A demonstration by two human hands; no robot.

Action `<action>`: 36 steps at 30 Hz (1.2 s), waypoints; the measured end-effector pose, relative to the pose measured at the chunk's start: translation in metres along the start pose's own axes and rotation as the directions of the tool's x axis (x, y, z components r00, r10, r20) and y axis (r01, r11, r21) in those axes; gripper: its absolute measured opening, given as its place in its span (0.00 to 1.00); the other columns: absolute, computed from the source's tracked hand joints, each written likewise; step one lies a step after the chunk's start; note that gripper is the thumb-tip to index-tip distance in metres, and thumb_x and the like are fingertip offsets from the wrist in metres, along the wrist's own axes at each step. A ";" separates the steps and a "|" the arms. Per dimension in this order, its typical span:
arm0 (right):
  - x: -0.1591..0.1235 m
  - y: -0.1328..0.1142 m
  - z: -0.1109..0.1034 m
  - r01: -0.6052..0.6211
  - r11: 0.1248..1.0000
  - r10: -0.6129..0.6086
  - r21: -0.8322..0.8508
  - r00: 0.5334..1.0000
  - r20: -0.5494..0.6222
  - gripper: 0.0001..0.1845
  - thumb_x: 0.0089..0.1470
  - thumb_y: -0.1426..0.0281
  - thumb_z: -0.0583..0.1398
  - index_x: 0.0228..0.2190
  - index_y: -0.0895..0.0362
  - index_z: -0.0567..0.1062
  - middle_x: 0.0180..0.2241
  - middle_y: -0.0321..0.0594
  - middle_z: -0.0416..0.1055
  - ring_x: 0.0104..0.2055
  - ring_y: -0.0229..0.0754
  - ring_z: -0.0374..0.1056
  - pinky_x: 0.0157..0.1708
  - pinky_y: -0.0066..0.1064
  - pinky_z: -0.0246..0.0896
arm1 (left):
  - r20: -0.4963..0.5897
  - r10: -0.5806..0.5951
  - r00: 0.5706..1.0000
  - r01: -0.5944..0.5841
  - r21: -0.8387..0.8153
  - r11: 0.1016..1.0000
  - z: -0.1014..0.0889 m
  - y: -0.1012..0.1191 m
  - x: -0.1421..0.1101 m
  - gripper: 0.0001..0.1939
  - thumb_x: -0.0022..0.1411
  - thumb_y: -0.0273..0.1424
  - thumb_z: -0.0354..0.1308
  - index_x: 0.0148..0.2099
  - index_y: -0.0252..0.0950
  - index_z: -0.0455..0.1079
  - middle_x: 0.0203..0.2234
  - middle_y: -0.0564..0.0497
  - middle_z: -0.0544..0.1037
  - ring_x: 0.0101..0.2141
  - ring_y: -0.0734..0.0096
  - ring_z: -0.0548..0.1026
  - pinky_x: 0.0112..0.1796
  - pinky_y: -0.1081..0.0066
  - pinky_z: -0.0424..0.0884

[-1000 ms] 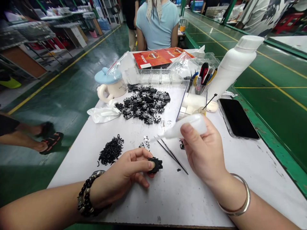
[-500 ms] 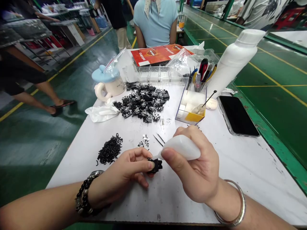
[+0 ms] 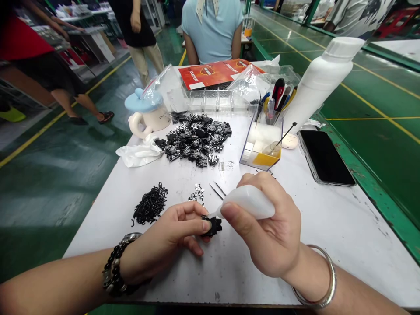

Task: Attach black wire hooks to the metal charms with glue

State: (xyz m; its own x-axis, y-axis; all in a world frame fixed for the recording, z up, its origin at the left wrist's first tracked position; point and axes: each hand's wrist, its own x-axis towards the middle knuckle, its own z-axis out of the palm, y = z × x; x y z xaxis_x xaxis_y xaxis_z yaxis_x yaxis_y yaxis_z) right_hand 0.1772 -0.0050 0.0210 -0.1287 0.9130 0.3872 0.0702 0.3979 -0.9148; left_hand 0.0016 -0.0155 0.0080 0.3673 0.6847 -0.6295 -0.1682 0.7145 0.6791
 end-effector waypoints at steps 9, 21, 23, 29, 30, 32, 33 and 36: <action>0.002 0.006 0.000 0.128 0.992 -0.128 -0.011 0.992 -0.012 0.05 0.53 0.69 0.61 0.28 0.52 0.68 0.21 0.37 0.63 0.29 0.43 0.64 0.25 0.34 0.57 | 0.002 -0.006 1.000 0.006 0.000 1.000 -0.001 -0.001 0.000 0.13 0.47 0.29 0.66 0.33 0.32 0.65 0.21 0.53 0.72 0.24 0.76 0.71 0.22 0.79 0.71; -0.001 0.002 -0.006 0.172 0.984 -0.173 0.048 0.984 0.033 0.03 0.52 0.70 0.60 0.31 0.56 0.71 0.23 0.39 0.64 0.28 0.43 0.63 0.30 0.39 0.62 | -0.009 0.005 1.000 -0.006 -0.062 0.998 -0.003 -0.003 0.002 0.12 0.48 0.27 0.66 0.33 0.31 0.66 0.21 0.53 0.72 0.24 0.77 0.71 0.20 0.80 0.72; -0.002 0.003 -0.006 0.231 0.973 -0.231 0.007 0.969 0.086 0.04 0.52 0.72 0.60 0.34 0.56 0.71 0.25 0.40 0.65 0.30 0.43 0.65 0.29 0.38 0.63 | -0.009 0.003 1.000 -0.003 -0.068 0.998 -0.003 -0.002 0.002 0.12 0.48 0.27 0.66 0.33 0.31 0.66 0.21 0.53 0.72 0.24 0.77 0.71 0.20 0.80 0.72; 0.000 0.003 -0.005 0.296 0.953 -0.289 -0.059 0.951 0.110 0.05 0.53 0.74 0.58 0.35 0.56 0.71 0.23 0.40 0.64 0.31 0.44 0.66 0.26 0.35 0.63 | -0.008 0.008 1.000 -0.008 -0.084 0.996 -0.002 -0.001 0.002 0.12 0.47 0.27 0.66 0.33 0.31 0.66 0.21 0.53 0.72 0.24 0.77 0.71 0.19 0.80 0.72; 0.000 0.003 -0.005 0.303 0.951 -0.295 -0.064 0.949 0.114 0.06 0.53 0.74 0.58 0.36 0.56 0.70 0.23 0.39 0.63 0.31 0.44 0.66 0.26 0.35 0.63 | -0.005 0.011 1.000 -0.011 -0.082 0.997 -0.002 -0.002 0.002 0.12 0.48 0.27 0.66 0.33 0.31 0.66 0.21 0.53 0.72 0.23 0.77 0.71 0.19 0.80 0.72; -0.002 0.002 -0.005 0.305 0.950 -0.296 -0.064 0.948 0.122 0.06 0.53 0.74 0.58 0.36 0.56 0.70 0.22 0.39 0.63 0.31 0.44 0.65 0.27 0.36 0.63 | -0.005 0.012 1.000 -0.012 -0.081 0.997 -0.003 -0.002 0.002 0.12 0.48 0.27 0.66 0.33 0.31 0.66 0.21 0.52 0.73 0.23 0.77 0.71 0.19 0.80 0.72; -0.003 0.001 -0.006 0.297 0.953 -0.288 -0.059 0.950 0.123 0.06 0.53 0.74 0.58 0.36 0.56 0.70 0.23 0.39 0.64 0.30 0.44 0.65 0.28 0.37 0.64 | -0.008 0.011 1.000 -0.011 -0.079 0.997 -0.003 -0.002 0.002 0.12 0.48 0.27 0.66 0.33 0.31 0.66 0.21 0.52 0.73 0.24 0.77 0.71 0.20 0.80 0.72; -0.004 0.001 -0.006 0.209 0.978 -0.208 -0.019 0.977 0.048 0.03 0.53 0.69 0.60 0.32 0.56 0.72 0.22 0.39 0.64 0.29 0.44 0.65 0.31 0.40 0.64 | -0.012 0.007 1.000 -0.008 -0.077 0.997 -0.003 -0.003 0.002 0.12 0.48 0.27 0.66 0.33 0.31 0.66 0.21 0.53 0.72 0.24 0.77 0.71 0.20 0.80 0.72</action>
State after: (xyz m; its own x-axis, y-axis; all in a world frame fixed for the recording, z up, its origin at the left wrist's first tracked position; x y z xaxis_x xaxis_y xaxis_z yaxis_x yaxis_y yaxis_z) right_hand 0.1838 -0.0077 0.0195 -0.1883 0.8045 0.5633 0.0601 0.5819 -0.8111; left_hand -0.0003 -0.0153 0.0035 0.3553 0.6912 -0.6292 -0.2407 0.7181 0.6530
